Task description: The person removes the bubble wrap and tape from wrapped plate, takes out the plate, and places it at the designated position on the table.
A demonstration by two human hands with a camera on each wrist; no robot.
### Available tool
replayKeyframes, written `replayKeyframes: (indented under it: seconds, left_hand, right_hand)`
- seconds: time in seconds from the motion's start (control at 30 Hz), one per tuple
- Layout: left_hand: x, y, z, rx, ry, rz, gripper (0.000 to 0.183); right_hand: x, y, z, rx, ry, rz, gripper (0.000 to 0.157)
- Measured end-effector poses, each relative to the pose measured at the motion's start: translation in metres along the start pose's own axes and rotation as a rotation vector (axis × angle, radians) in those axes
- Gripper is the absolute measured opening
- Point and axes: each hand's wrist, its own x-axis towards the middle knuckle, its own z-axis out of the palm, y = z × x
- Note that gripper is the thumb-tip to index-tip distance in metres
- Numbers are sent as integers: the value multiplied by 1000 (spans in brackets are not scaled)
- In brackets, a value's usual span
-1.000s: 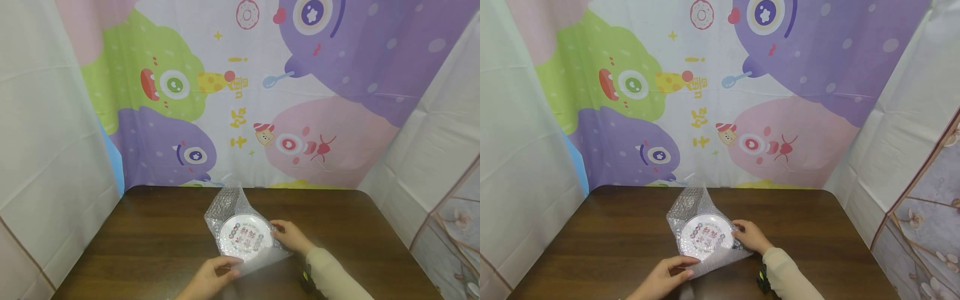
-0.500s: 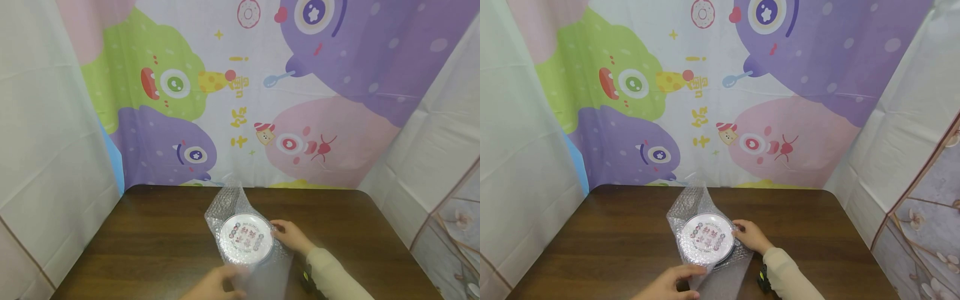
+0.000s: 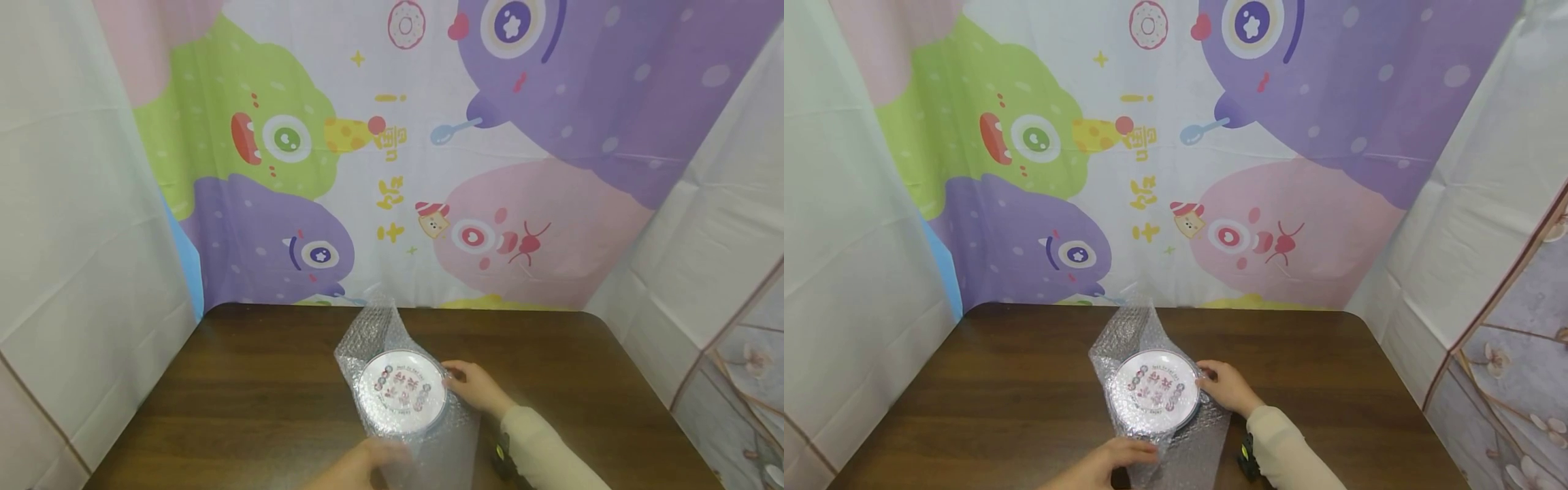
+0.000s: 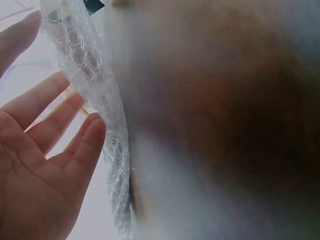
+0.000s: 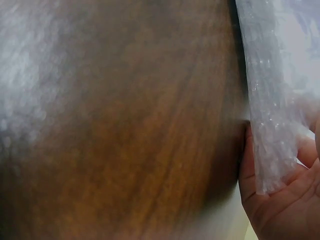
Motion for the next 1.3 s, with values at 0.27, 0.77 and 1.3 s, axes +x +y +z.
replayKeyframes:
  seconds: [0.27,0.77,1.3]
  left_hand:
    - [0,15,-5,-352,-6,-206,27]
    - [7,4,-5,-48,501,-475,64]
    - [17,-21,-1,-229,577,-762,96]
  right_hand:
    - [0,-3,-2,0,-1,-5,35]
    - [0,-2,-2,-17,-10,-16,35]
    - [-1,-3,-2,6,-15,-15,37]
